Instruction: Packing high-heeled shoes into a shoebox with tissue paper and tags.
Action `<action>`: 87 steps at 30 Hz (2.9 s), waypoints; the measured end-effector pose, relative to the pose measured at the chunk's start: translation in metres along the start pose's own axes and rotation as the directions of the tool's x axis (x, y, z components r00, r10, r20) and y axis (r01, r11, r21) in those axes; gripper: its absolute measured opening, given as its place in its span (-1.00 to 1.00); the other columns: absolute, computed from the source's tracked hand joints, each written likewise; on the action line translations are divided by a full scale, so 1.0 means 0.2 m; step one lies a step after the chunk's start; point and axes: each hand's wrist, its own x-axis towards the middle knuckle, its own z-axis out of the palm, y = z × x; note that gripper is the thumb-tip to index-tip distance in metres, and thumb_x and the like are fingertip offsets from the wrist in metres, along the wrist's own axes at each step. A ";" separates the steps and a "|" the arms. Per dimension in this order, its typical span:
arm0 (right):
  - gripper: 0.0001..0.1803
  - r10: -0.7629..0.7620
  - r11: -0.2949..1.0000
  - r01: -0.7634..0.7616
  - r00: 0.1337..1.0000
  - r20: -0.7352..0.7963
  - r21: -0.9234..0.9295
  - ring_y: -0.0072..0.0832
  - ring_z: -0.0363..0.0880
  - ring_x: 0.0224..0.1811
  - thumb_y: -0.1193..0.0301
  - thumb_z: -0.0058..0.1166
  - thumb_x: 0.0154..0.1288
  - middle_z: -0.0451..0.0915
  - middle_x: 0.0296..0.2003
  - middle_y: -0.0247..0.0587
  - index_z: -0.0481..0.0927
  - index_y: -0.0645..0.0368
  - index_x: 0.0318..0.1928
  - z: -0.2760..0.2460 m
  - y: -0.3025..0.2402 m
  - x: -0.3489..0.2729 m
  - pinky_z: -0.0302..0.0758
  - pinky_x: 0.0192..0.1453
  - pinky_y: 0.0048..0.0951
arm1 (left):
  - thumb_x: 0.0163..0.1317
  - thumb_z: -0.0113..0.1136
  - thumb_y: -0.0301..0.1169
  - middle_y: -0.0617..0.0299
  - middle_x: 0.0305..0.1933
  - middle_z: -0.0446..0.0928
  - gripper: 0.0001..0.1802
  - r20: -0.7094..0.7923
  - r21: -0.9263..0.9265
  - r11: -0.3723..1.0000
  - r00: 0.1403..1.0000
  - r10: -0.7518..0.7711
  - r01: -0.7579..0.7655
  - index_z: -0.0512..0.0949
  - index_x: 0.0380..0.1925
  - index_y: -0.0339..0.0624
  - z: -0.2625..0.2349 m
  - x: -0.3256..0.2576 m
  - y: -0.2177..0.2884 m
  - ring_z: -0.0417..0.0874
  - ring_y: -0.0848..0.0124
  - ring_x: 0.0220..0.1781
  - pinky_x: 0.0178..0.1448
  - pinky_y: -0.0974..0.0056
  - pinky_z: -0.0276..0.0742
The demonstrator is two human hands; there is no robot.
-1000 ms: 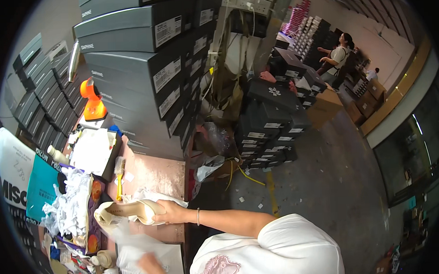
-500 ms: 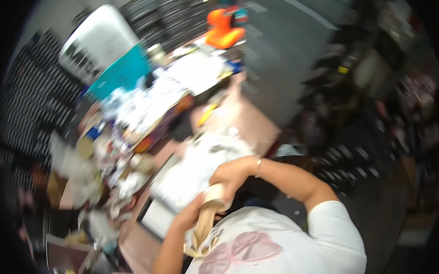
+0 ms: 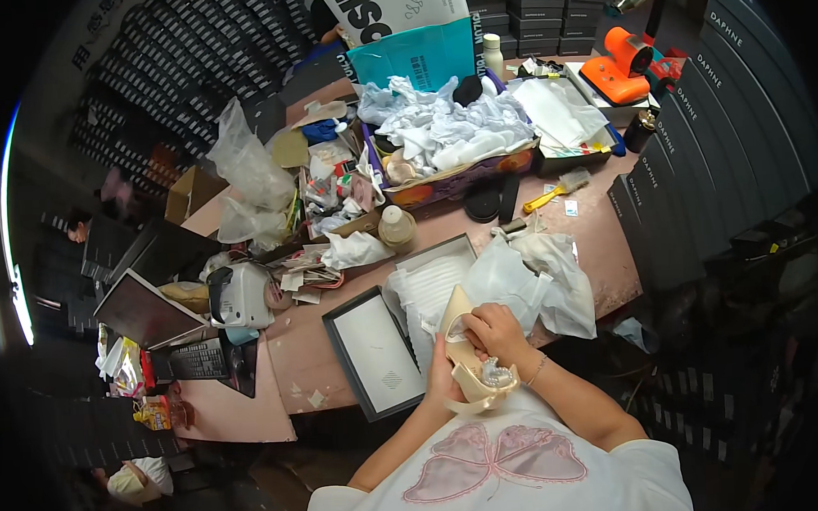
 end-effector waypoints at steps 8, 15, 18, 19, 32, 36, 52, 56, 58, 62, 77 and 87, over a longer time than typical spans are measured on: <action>-0.76 0.039 0.990 -0.057 0.989 0.141 0.127 -0.32 0.49 -0.34 0.42 0.18 -0.14 0.49 -0.46 -0.28 0.50 0.10 -0.36 0.07 -0.04 0.07 0.34 -0.23 -0.27 | 0.45 -0.29 0.11 0.17 -0.29 0.49 -0.45 -0.183 0.288 0.914 0.920 0.345 -0.286 0.38 -0.09 -0.18 0.02 -0.08 -0.05 0.55 0.37 -0.31 -0.19 0.25 0.55; -0.81 0.133 0.865 -0.284 0.925 0.357 0.413 -0.20 0.53 -0.39 0.49 0.18 -0.06 0.51 -0.49 -0.18 0.50 0.21 -0.37 -0.02 -0.06 0.08 0.48 -0.20 -0.25 | 0.39 -0.34 0.23 0.15 -0.24 0.52 -0.29 -0.156 0.085 0.974 0.963 0.219 -0.208 0.41 0.02 -0.21 -0.11 -0.12 -0.01 0.59 0.32 -0.26 -0.15 0.24 0.57; -0.72 0.058 0.854 -0.251 0.916 0.396 0.455 -0.16 0.55 -0.25 0.49 0.17 0.01 0.54 -0.34 -0.11 0.53 0.21 -0.20 -0.01 -0.06 0.12 0.49 -0.13 -0.26 | 0.37 -0.34 0.25 0.19 -0.27 0.52 -0.29 -0.198 0.065 0.968 0.948 0.251 -0.243 0.42 -0.01 -0.19 -0.09 -0.12 0.00 0.59 0.32 -0.25 -0.11 0.21 0.57; -0.70 0.031 0.864 -0.213 0.927 0.374 0.456 -0.16 0.55 -0.23 0.49 0.17 0.01 0.54 -0.31 -0.10 0.53 0.20 -0.16 0.00 -0.07 0.14 0.49 -0.14 -0.26 | 0.37 -0.33 0.25 0.19 -0.27 0.52 -0.30 -0.220 0.049 0.964 0.938 0.267 -0.262 0.42 -0.02 -0.19 -0.07 -0.11 -0.01 0.59 0.33 -0.24 -0.10 0.20 0.57; -0.36 0.035 0.768 -0.467 0.714 0.699 0.438 -0.20 0.53 -0.38 0.06 0.37 0.00 0.51 -0.37 -0.03 0.56 0.33 -0.06 0.04 -0.07 0.16 0.48 -0.24 -0.35 | 0.43 -0.36 0.16 0.09 -0.04 0.44 -0.36 -0.276 0.251 0.890 0.853 0.443 -0.381 0.20 0.19 -0.14 -0.15 -0.08 -0.05 0.58 0.29 -0.08 0.04 0.10 0.57; -0.35 -0.060 0.659 -0.520 0.684 0.727 0.543 -0.15 0.53 -0.39 0.08 0.37 0.01 0.52 -0.31 -0.05 0.54 0.34 -0.03 0.05 -0.02 0.12 0.50 -0.23 -0.31 | 0.41 -0.32 0.18 0.08 -0.11 0.47 -0.35 -0.299 0.165 0.885 0.833 0.465 -0.435 0.31 0.11 -0.18 -0.19 -0.04 -0.04 0.58 0.28 -0.12 -0.03 0.13 0.58; -0.84 -0.487 0.871 0.379 0.752 0.444 0.313 -0.24 0.55 -0.57 0.32 0.14 0.08 0.54 -0.52 -0.24 0.53 0.13 -0.45 0.22 -0.16 0.25 0.48 -0.44 -0.24 | 0.37 -0.26 0.22 0.16 -0.06 0.47 -0.35 -0.372 0.036 0.920 0.849 0.376 -0.391 0.35 0.10 -0.09 -0.32 -0.10 -0.09 0.52 0.31 -0.04 0.06 0.13 0.48; -0.88 -0.427 0.904 0.373 0.799 0.423 0.209 -0.26 0.52 -0.59 0.35 0.16 0.04 0.51 -0.55 -0.24 0.53 0.09 -0.46 0.25 -0.13 0.16 0.46 -0.47 -0.27 | 0.38 -0.23 0.20 0.18 0.02 0.43 -0.38 -0.293 0.029 0.898 0.855 0.428 -0.439 0.29 0.16 -0.04 -0.29 -0.07 -0.07 0.48 0.33 0.03 0.11 0.13 0.45; -0.88 -0.386 0.922 0.330 0.810 0.441 0.200 -0.26 0.53 -0.56 0.36 0.18 0.01 0.52 -0.55 -0.26 0.53 0.08 -0.46 0.12 -0.12 0.15 0.47 -0.44 -0.25 | 0.37 -0.20 0.21 0.24 -0.15 0.46 -0.41 -0.334 0.015 0.870 0.818 0.469 -0.493 0.34 0.06 -0.03 -0.27 -0.06 -0.07 0.53 0.37 -0.16 -0.09 0.16 0.54; -0.80 -0.157 0.983 0.181 0.913 0.375 -0.028 -0.15 0.58 -0.39 0.35 0.22 0.02 0.56 -0.43 -0.11 0.55 0.17 -0.36 0.01 0.05 0.17 0.51 -0.30 -0.19 | 0.31 -0.20 0.28 0.14 -0.36 0.48 -0.32 -0.444 0.055 0.894 0.791 0.421 -0.444 0.42 0.02 -0.08 -0.32 -0.13 0.01 0.53 0.30 -0.38 -0.28 0.14 0.56; -0.51 -0.077 0.545 -0.572 0.694 0.716 0.613 -0.22 0.46 -0.40 0.16 -0.18 0.43 0.52 -0.43 0.13 0.49 0.43 -0.34 0.28 -0.38 0.29 0.44 -0.27 -0.21 | 0.30 -0.40 0.36 0.09 0.40 0.16 -0.11 -0.306 0.271 0.921 0.882 0.357 -0.279 0.04 0.38 -0.09 -0.13 -0.28 0.14 0.30 0.26 0.33 0.41 0.19 0.18; -0.45 -0.021 0.576 -0.441 0.833 0.552 0.688 -0.02 0.50 -0.08 0.07 -0.21 0.42 0.51 -0.26 0.19 0.43 0.43 -0.04 0.40 -0.44 0.14 0.42 0.03 -0.18 | 0.40 -0.01 -0.10 0.08 0.15 0.31 -0.38 -0.208 0.587 0.763 0.861 0.465 -0.270 0.08 0.34 -0.07 -0.36 0.01 0.44 0.42 0.31 0.10 0.12 0.18 0.45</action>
